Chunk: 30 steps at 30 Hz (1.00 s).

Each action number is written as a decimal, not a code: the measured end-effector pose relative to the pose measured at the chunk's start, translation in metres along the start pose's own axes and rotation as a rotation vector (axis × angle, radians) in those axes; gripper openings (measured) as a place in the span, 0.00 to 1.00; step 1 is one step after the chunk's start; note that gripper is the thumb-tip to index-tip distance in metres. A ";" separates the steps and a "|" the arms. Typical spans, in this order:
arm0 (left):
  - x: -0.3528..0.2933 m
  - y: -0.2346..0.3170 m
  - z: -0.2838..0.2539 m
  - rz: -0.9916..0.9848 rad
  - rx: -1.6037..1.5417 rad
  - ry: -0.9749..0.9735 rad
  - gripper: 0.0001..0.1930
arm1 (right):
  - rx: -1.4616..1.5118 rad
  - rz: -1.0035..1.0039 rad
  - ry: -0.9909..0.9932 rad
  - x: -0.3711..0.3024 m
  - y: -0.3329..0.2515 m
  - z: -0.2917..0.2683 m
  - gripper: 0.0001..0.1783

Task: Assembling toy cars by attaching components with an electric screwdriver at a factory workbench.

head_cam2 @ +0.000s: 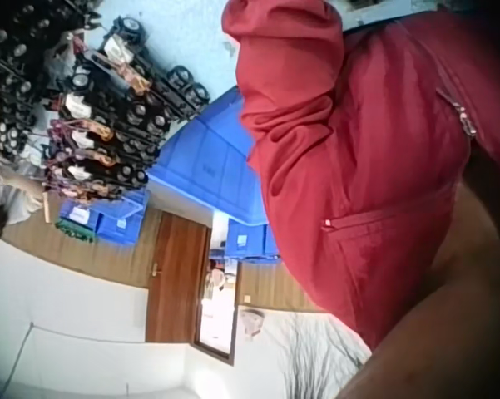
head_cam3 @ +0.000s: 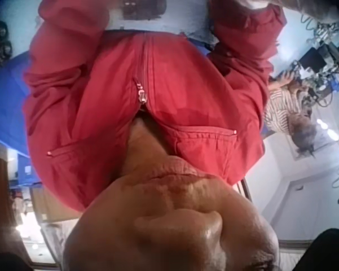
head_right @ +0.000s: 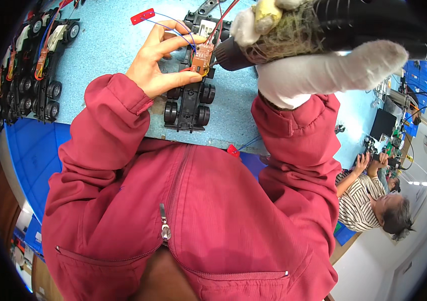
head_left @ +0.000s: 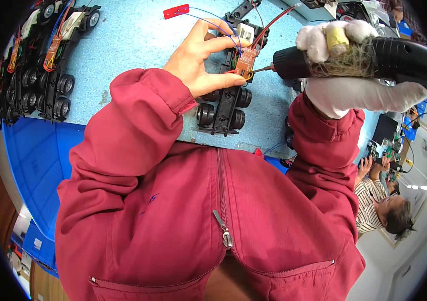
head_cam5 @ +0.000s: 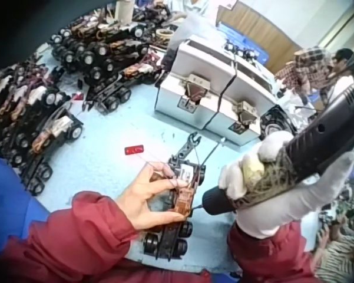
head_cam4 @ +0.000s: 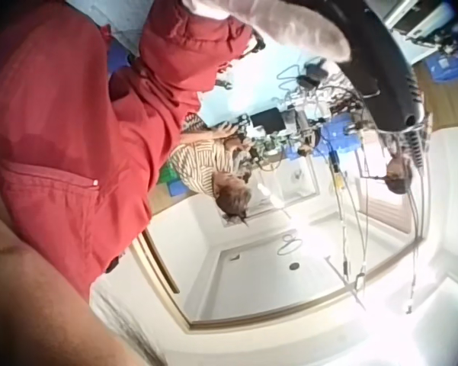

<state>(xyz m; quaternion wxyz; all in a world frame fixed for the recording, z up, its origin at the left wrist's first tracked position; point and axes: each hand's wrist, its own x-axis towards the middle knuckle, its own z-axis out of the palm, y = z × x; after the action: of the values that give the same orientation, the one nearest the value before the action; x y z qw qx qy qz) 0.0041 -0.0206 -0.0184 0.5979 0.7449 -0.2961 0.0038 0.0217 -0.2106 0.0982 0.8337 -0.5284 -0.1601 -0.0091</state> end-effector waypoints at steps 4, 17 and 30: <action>-0.004 -0.004 0.001 -0.002 0.007 0.024 0.29 | 0.003 -0.032 -0.038 -0.001 0.007 0.004 0.53; -0.005 0.003 0.000 0.005 -0.044 0.025 0.26 | -0.081 -0.108 0.220 -0.026 0.017 0.056 0.44; 0.008 0.040 -0.009 -0.214 0.420 0.169 0.40 | -0.126 -0.202 0.232 -0.032 -0.043 0.049 0.43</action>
<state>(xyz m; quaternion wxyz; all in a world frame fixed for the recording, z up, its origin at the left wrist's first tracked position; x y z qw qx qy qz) -0.0039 -0.0201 0.0223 0.4497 0.8768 -0.1574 0.0642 -0.0290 -0.1912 0.1460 0.8065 -0.5564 -0.1144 -0.1640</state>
